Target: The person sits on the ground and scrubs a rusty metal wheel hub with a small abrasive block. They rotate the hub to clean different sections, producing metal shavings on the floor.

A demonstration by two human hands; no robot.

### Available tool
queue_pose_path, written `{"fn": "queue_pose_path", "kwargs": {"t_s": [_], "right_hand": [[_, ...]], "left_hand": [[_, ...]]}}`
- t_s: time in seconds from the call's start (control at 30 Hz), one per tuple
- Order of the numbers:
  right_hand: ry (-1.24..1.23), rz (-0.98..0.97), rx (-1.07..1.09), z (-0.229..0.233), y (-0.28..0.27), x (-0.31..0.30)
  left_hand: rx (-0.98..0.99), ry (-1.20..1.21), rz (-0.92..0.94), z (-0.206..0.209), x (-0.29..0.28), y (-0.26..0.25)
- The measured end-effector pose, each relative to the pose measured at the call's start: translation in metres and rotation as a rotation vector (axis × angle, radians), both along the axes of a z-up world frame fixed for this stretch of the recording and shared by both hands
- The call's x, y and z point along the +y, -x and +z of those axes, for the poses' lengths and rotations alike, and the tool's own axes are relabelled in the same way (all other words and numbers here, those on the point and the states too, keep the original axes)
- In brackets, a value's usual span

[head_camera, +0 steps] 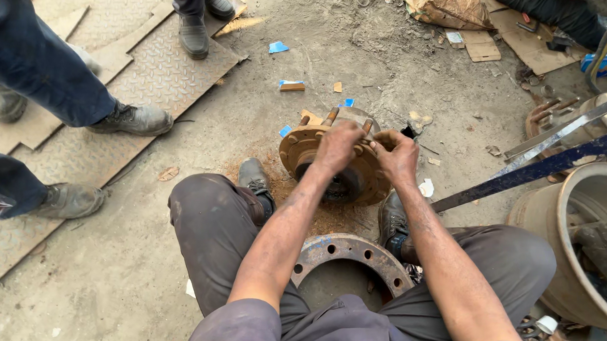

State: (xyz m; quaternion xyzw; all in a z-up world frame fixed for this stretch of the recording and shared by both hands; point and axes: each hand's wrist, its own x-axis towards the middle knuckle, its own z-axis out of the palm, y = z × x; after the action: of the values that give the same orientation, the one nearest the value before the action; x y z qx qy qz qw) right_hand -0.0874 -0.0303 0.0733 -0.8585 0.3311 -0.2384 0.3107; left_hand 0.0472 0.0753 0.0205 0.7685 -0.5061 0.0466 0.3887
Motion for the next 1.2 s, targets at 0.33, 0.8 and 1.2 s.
{"fn": "queue_pose_path", "kwargs": {"t_s": [0.33,0.8,1.2], "right_hand": [[-0.014,-0.055,-0.011,-0.017,-0.011,-0.003],[-0.207,-0.225,-0.151,-0.077,-0.027,-0.032],[0.011,-0.234,-0.076,-0.113,-0.035,-0.050]], "left_hand": [[-0.028,-0.065,0.114,-0.018,-0.006,-0.013],[-0.058,0.012,0.208,0.003,0.020,-0.042],[-0.048,-0.032,0.056,-0.024,-0.007,-0.033]]}}
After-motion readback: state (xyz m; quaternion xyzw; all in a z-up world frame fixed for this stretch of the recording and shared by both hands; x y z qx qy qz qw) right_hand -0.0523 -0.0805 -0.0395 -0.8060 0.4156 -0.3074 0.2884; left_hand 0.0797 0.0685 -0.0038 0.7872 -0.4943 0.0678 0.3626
